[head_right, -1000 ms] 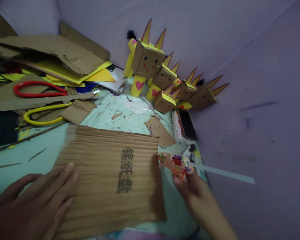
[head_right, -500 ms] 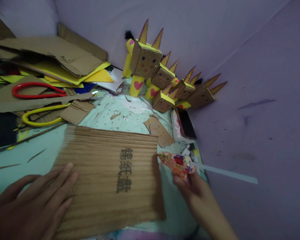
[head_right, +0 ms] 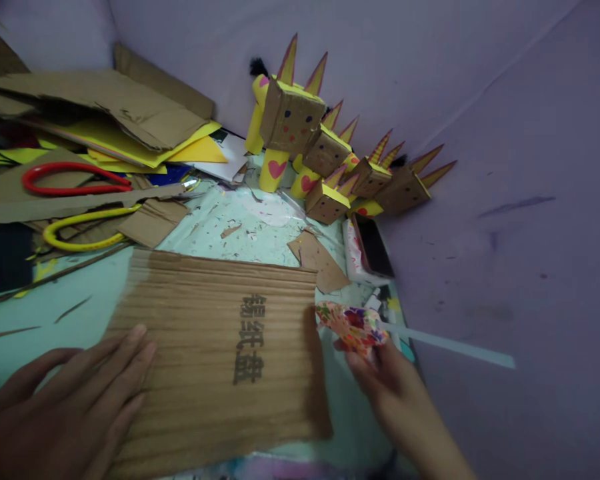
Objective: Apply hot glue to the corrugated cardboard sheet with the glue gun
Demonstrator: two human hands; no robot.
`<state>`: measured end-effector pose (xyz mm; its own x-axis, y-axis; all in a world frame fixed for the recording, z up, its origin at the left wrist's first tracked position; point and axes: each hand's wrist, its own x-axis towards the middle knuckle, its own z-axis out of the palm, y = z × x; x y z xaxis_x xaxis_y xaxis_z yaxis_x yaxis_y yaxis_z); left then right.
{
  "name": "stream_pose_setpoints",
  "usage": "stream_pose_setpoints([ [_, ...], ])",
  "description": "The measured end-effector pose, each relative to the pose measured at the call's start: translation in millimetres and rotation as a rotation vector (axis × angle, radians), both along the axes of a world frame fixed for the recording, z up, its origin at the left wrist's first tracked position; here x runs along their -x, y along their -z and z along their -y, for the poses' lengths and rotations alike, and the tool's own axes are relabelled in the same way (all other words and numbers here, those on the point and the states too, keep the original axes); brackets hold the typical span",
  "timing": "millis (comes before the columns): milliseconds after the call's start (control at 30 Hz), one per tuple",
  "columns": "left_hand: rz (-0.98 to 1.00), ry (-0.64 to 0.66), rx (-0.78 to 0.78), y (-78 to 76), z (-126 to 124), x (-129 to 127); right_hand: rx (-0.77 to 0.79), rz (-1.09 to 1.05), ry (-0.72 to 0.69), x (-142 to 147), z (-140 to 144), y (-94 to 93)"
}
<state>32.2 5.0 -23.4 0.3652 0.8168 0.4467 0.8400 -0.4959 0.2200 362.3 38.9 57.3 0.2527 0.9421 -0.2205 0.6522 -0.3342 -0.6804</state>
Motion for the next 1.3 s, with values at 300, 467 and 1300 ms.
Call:
stream_pose_setpoints([
  [300, 0.013, -0.02, 0.016, -1.6, 0.8, 0.3, -0.054, 0.032, -0.051, -2.2, 3.3, 8.0],
  [467, 0.02, 0.008, 0.013, -2.7, -1.1, -0.4, -0.039, 0.03, -0.032, -5.6, 5.1, 11.9],
  [1300, -0.015, 0.005, 0.008, -5.5, -3.0, 0.2, -0.048, -0.033, -0.025, -0.7, 3.4, 4.1],
])
